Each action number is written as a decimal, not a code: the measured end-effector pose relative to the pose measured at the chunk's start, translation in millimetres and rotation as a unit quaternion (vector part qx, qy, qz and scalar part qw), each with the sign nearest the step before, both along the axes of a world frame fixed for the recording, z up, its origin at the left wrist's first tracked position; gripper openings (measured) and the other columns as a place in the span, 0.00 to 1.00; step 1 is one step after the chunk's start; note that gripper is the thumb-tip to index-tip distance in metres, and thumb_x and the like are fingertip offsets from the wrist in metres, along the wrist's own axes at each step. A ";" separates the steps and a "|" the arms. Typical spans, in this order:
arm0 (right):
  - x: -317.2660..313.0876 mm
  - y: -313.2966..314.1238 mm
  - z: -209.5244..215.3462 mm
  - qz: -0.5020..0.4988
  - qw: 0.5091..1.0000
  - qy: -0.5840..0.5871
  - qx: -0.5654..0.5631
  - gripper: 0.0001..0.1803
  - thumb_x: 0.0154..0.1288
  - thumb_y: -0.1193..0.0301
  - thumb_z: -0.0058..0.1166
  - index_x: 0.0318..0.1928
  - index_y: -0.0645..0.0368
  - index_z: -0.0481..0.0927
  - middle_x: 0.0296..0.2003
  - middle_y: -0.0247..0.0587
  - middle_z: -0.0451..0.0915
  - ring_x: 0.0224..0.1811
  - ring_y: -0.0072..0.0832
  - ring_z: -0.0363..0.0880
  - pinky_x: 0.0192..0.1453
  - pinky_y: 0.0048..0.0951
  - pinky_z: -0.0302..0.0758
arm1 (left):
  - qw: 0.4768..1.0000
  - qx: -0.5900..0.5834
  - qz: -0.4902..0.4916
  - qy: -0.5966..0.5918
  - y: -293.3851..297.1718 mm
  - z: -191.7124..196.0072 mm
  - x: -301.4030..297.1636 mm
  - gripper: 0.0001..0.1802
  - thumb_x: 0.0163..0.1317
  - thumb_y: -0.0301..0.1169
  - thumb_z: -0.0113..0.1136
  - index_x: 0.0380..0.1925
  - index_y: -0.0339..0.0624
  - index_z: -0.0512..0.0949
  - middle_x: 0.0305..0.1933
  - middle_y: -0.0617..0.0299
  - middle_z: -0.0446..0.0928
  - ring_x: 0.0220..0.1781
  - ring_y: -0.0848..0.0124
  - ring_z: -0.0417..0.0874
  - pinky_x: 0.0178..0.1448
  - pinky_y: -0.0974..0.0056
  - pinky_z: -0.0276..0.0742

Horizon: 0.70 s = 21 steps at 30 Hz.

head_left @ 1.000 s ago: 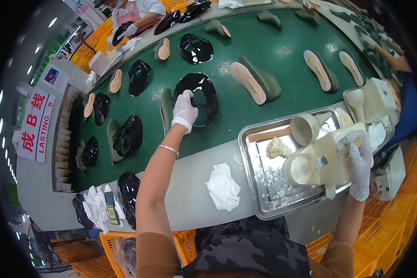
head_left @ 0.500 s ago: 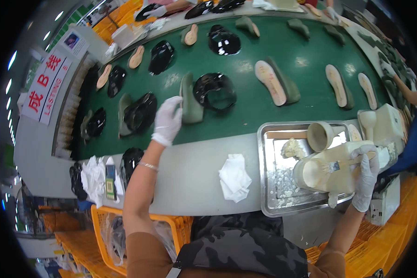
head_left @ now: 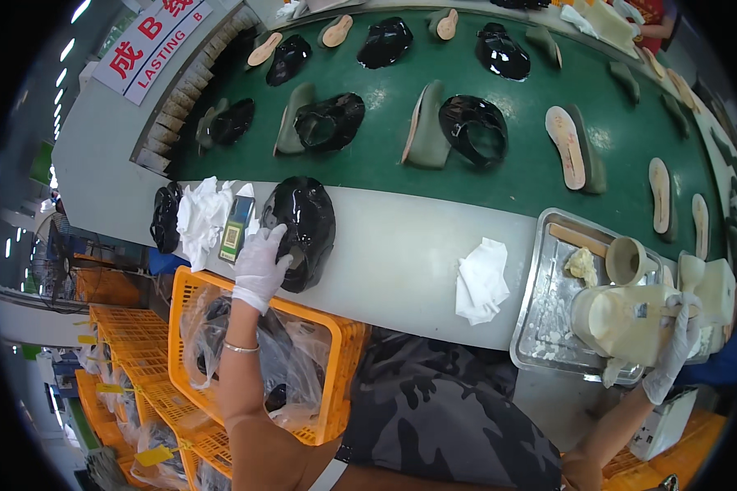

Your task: The person applies white adhesive to the soles of black shoes using a brush. They retrieve shoes from a yellow basket, apply the glue to the textured sole, and place the shoes on a green workbench.

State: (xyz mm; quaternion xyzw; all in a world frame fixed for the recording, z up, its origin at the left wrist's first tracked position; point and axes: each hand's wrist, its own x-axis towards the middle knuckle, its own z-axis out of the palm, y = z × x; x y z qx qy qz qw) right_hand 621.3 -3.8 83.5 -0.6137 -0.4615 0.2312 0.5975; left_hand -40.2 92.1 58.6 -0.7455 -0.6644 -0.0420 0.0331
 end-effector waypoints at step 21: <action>-108.0 -24.9 1.9 -0.078 0.992 -0.095 0.010 0.04 0.67 0.74 0.51 0.41 0.60 0.75 0.35 0.33 0.79 0.31 0.17 0.74 0.35 0.19 0.73 | 0.889 0.302 -0.151 -0.308 -22.6 50.0 67.4 0.19 0.65 0.30 0.48 0.53 0.33 0.66 0.55 0.42 0.70 0.52 0.55 0.77 0.47 0.60 0.80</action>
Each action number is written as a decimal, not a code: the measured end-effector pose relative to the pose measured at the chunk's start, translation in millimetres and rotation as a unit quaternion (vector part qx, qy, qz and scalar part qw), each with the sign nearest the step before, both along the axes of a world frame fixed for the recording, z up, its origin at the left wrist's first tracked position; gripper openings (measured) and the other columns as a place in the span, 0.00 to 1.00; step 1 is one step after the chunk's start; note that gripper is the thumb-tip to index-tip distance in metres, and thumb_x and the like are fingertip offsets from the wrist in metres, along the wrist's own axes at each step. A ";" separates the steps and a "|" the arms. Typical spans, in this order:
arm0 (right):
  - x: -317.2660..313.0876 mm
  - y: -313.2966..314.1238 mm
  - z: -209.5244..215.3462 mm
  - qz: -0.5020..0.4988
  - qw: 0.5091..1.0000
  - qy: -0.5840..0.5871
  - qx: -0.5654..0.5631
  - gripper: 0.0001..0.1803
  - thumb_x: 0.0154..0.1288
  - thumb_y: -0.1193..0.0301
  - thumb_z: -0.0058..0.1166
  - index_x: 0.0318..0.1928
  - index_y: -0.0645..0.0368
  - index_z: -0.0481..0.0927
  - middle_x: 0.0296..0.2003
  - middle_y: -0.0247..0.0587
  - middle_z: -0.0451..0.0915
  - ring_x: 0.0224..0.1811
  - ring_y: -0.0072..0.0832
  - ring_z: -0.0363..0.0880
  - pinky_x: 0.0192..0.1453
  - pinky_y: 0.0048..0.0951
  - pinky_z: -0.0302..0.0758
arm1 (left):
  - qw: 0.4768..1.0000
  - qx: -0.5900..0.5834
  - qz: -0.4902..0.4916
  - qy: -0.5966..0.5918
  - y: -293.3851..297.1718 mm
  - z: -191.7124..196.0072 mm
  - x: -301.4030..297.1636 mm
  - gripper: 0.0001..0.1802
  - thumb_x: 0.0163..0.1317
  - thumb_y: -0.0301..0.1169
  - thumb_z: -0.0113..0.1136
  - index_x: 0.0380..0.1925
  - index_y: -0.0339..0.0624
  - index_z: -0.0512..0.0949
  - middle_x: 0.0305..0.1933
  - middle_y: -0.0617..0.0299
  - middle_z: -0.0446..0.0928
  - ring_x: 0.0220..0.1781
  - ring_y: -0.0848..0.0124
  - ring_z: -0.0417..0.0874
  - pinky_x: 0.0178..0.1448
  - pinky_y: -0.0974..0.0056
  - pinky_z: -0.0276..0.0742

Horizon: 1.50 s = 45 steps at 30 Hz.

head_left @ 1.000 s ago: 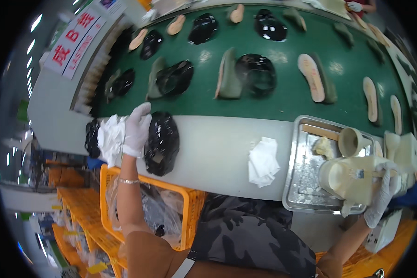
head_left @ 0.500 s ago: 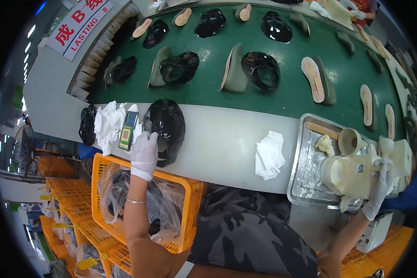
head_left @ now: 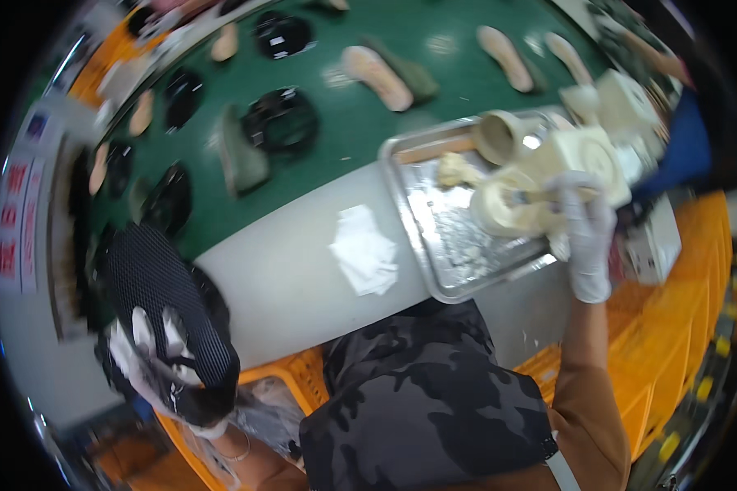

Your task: The person applies white adhesive to the soles of black shoes using a brush. They retrieve shoes from a yellow basket, apply the glue to the textured sole, and place the shoes on a green workbench.

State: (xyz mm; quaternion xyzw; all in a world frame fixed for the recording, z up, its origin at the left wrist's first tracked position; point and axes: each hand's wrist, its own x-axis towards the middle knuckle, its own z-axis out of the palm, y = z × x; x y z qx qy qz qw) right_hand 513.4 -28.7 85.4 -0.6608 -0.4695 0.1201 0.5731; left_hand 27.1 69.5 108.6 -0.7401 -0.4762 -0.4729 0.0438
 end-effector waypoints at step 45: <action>-11.6 -2.7 34.5 0.220 0.964 -0.140 -0.046 0.12 0.65 0.62 0.54 0.33 0.59 0.77 0.28 0.37 0.81 0.29 0.32 0.80 0.35 0.26 0.76 | 0.275 -0.809 -0.378 -0.357 -18.5 -42.3 220.7 0.25 0.59 0.20 0.32 0.58 0.25 0.61 0.21 0.57 0.67 0.14 0.76 0.60 0.17 0.74 0.58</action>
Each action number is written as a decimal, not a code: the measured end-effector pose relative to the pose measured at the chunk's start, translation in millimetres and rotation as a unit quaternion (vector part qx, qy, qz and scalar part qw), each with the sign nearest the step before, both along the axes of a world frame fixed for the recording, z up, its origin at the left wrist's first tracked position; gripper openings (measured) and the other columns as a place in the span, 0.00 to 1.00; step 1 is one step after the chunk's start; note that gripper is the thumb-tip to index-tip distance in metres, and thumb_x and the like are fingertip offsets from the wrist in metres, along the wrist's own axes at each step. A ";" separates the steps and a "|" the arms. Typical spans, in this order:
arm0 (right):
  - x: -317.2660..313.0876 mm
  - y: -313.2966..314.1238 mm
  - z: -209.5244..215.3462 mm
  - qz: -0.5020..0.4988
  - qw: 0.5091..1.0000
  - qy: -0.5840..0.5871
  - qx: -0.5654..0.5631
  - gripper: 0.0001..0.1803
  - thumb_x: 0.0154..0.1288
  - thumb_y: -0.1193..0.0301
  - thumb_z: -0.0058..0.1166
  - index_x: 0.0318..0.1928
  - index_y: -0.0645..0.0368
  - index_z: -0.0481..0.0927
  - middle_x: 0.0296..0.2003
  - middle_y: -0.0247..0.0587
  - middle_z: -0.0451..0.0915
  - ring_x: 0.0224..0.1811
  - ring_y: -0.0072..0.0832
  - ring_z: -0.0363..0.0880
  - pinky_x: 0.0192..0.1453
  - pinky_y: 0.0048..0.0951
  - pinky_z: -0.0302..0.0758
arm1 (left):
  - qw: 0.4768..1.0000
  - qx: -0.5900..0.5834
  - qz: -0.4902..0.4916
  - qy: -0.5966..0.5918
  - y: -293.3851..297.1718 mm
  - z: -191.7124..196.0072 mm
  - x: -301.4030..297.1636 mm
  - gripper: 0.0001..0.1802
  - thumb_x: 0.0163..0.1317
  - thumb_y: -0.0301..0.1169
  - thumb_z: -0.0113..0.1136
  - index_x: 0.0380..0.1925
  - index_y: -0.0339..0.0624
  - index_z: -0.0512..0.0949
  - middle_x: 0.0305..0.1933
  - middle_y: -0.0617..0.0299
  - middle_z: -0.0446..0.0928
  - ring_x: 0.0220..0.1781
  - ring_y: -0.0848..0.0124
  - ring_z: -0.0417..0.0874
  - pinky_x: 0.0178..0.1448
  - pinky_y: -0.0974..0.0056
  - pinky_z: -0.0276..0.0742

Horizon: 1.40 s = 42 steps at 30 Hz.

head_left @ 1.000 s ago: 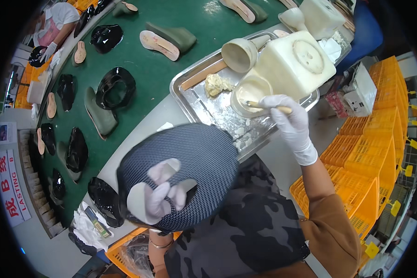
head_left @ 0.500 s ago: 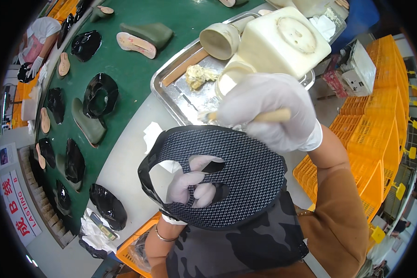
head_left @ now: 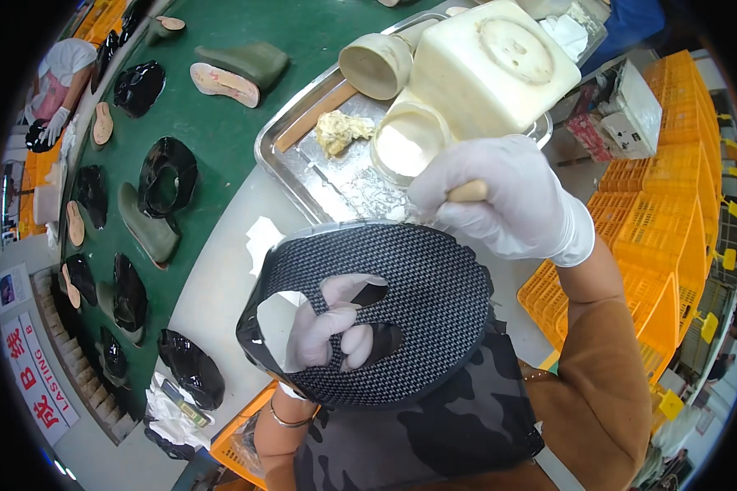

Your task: The person applies white adhesive to the soles of black shoes using a brush. They retrieve shoes from a yellow basket, apply the glue to the textured sole, and place the shoes on a green workbench.

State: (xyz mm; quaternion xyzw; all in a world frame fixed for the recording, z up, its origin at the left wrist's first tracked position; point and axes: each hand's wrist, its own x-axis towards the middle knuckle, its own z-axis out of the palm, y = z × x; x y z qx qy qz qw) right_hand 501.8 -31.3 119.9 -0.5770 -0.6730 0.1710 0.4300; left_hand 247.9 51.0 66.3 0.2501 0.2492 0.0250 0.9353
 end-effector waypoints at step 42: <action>-0.9 -0.7 -27.8 -0.124 0.929 0.252 0.243 0.07 0.71 0.72 0.45 0.44 0.63 0.71 0.35 0.38 0.79 0.36 0.16 0.78 0.34 0.13 0.75 | 0.951 0.201 0.231 -0.044 -25.0 -32.3 -4.9 0.22 0.66 0.33 0.46 0.57 0.38 0.57 0.31 0.51 0.80 0.31 0.65 0.80 0.42 0.65 0.78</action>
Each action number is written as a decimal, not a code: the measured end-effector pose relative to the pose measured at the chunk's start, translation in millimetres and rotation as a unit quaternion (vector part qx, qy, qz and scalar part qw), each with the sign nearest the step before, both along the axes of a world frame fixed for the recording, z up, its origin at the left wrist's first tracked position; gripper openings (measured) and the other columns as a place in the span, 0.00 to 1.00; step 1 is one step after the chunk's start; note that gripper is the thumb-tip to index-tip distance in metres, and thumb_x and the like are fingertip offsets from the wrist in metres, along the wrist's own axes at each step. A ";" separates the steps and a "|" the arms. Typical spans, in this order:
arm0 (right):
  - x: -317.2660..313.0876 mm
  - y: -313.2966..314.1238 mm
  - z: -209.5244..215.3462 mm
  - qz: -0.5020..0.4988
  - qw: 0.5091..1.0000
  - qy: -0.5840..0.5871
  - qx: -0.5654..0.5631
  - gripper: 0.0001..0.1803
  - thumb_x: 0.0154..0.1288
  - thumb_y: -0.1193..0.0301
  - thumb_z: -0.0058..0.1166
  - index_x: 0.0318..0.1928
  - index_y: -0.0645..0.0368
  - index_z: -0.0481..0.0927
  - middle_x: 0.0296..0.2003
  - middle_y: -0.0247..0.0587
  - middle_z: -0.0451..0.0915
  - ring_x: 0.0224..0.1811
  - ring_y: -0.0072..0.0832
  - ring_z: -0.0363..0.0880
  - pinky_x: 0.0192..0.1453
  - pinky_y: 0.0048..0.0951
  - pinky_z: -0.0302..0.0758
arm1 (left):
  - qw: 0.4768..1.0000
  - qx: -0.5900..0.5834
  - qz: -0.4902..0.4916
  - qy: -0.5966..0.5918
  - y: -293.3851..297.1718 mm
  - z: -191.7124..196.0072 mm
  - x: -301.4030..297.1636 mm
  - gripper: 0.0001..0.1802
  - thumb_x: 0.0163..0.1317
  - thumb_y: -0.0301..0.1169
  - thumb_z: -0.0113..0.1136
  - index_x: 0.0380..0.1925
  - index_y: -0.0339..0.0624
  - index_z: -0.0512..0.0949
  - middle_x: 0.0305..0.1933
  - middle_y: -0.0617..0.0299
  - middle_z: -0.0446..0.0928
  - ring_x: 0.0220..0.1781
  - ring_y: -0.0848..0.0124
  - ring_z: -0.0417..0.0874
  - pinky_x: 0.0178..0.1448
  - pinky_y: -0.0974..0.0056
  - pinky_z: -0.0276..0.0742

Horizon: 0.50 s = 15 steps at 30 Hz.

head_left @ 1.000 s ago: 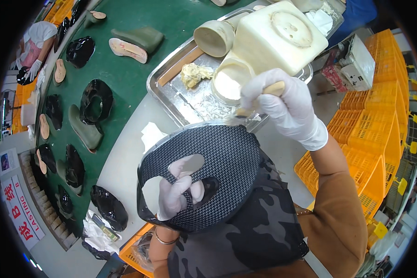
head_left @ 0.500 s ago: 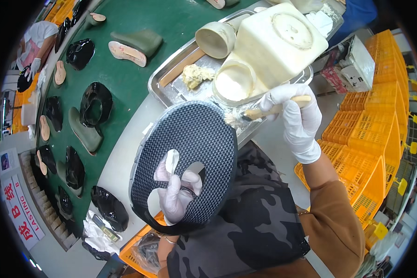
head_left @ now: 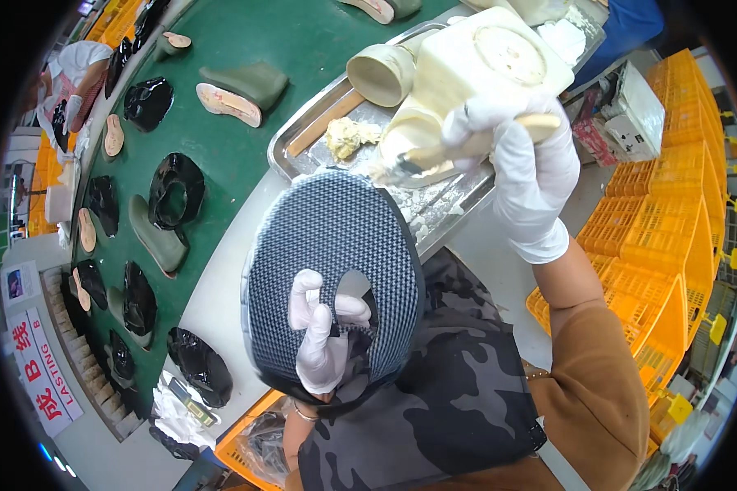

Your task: The person applies white adhesive to the soles of black shoes using a brush. They retrieve shoes from a yellow basket, apply the glue to the textured sole, and place the shoes on a green workbench.

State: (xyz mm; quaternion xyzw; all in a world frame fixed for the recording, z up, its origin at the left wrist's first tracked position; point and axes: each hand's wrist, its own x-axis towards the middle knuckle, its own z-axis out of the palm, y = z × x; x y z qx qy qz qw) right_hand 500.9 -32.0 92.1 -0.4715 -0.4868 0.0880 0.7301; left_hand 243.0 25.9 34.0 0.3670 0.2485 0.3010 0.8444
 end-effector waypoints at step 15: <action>-1.7 -23.0 -9.1 -0.030 0.981 0.082 -0.173 0.09 0.73 0.70 0.39 0.40 0.63 0.70 0.31 0.42 0.78 0.25 0.20 0.76 0.27 0.17 0.75 | 0.992 0.053 0.112 0.003 -11.2 -18.1 24.0 0.32 0.69 0.26 0.41 0.68 0.47 0.41 0.48 0.50 0.78 0.40 0.62 0.82 0.47 0.57 0.78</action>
